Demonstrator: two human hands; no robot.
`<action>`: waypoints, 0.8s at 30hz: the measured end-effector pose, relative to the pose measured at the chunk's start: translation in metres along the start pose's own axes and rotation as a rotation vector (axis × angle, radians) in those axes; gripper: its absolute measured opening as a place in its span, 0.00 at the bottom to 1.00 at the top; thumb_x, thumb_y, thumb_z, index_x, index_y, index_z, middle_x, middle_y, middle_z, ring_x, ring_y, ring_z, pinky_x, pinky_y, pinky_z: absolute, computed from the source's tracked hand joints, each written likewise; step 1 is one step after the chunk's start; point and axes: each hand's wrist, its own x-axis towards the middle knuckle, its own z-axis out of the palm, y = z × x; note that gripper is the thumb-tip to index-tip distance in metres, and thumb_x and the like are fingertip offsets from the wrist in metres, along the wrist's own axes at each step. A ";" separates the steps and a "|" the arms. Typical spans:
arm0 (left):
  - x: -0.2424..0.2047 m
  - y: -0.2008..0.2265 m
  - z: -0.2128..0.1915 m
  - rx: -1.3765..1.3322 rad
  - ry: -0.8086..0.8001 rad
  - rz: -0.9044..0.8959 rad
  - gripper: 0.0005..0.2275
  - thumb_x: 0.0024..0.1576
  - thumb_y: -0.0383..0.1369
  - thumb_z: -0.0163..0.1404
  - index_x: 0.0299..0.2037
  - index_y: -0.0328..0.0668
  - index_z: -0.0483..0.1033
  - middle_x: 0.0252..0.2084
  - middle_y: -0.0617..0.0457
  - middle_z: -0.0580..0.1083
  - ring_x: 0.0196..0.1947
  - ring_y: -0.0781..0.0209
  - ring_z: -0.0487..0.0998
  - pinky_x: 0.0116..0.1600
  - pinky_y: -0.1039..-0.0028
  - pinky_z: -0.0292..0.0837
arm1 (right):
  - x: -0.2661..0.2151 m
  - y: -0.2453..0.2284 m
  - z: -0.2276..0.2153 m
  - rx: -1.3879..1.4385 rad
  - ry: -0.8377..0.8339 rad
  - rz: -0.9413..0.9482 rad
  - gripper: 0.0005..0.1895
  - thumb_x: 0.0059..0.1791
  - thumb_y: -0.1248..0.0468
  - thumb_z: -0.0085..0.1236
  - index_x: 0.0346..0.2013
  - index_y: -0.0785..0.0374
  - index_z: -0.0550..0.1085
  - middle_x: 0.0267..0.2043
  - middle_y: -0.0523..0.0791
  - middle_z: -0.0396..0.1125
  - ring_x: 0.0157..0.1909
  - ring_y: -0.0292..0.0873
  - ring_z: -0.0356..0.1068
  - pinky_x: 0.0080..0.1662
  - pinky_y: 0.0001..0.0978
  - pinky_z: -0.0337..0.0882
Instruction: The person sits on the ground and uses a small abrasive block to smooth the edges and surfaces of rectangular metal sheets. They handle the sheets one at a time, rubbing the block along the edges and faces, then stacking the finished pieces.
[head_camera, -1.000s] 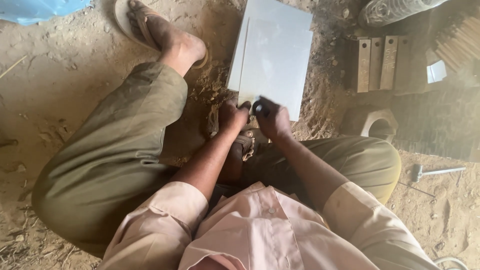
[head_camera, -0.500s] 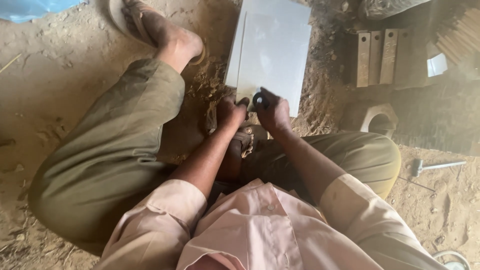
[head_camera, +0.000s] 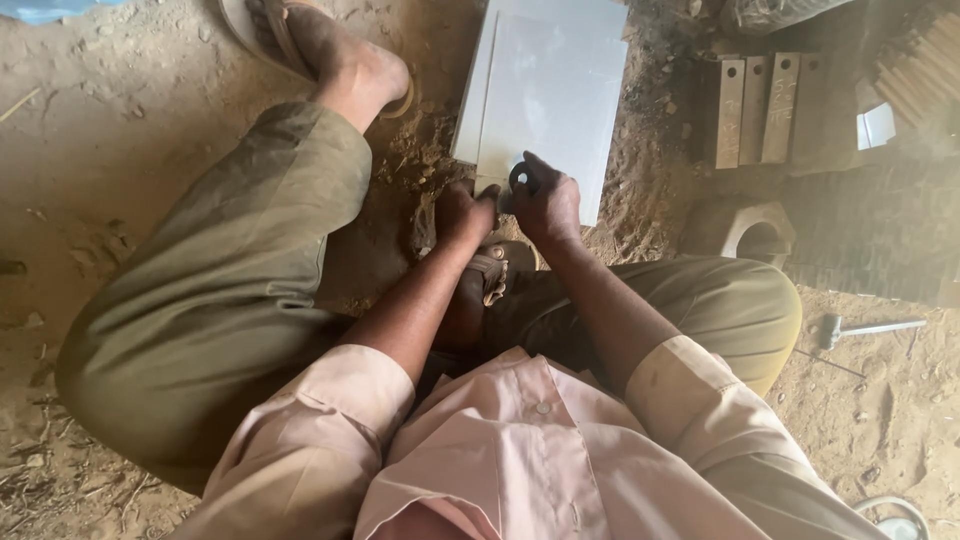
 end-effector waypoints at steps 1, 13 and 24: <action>0.002 -0.003 0.002 0.015 0.010 0.001 0.10 0.57 0.36 0.57 0.40 0.36 0.83 0.29 0.48 0.81 0.29 0.57 0.83 0.38 0.66 0.77 | 0.000 0.002 0.000 -0.010 -0.007 0.013 0.22 0.50 0.70 0.48 0.59 0.70 0.72 0.34 0.47 0.78 0.32 0.39 0.80 0.39 0.28 0.81; 0.000 -0.001 0.003 0.059 0.028 0.015 0.11 0.58 0.38 0.56 0.40 0.37 0.81 0.38 0.45 0.81 0.38 0.54 0.83 0.45 0.65 0.77 | -0.041 0.017 -0.007 0.108 -0.233 0.344 0.20 0.48 0.67 0.58 0.55 0.61 0.76 0.37 0.46 0.78 0.30 0.43 0.74 0.35 0.38 0.77; -0.004 -0.016 0.011 -0.116 0.060 0.065 0.14 0.54 0.32 0.61 0.46 0.39 0.73 0.38 0.50 0.79 0.35 0.62 0.79 0.42 0.68 0.77 | -0.047 0.074 -0.027 1.087 -0.015 0.816 0.03 0.47 0.66 0.50 0.31 0.63 0.69 0.29 0.48 0.66 0.32 0.45 0.70 0.36 0.41 0.75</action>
